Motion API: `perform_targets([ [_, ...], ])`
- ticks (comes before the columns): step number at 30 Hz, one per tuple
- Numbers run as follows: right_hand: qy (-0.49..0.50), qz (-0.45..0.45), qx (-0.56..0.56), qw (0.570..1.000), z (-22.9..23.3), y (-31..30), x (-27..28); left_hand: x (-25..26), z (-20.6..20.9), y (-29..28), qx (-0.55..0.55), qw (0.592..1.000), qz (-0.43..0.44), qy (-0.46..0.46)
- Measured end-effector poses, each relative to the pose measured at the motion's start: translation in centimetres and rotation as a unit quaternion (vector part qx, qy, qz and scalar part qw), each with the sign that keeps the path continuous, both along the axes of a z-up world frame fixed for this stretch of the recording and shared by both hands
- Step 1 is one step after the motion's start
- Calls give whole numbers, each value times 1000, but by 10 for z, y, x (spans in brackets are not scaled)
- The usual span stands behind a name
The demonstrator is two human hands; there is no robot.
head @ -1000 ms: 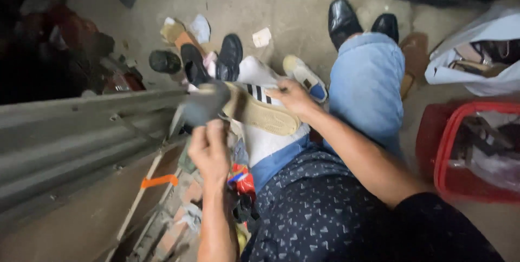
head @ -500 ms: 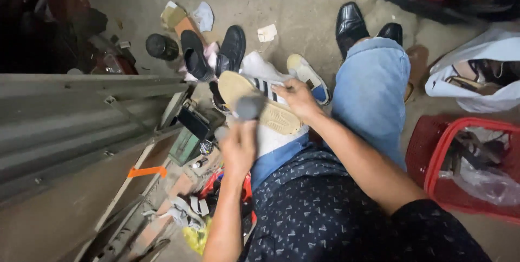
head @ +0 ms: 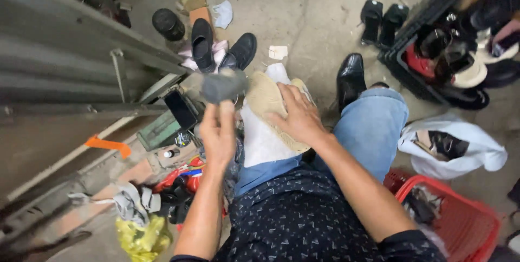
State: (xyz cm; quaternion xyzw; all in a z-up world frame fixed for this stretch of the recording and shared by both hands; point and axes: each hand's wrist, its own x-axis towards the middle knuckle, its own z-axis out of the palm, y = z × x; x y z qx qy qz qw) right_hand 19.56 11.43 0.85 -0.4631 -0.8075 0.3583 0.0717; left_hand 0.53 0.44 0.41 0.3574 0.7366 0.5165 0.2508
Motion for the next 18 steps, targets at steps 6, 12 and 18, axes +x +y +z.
perform_targets([
  [6, -122, 66, -52, 989, 42, -3, -25, -25, -37, 34, -110, 981, -140, 74],
  [12, -111, 49, -67, 990, 50, -7, -20, -10, 1, 44, -26, 999, -34, -2],
  [18, -105, 27, -78, 991, 45, -11, -11, -15, 41, 57, -68, 992, -102, 14],
])
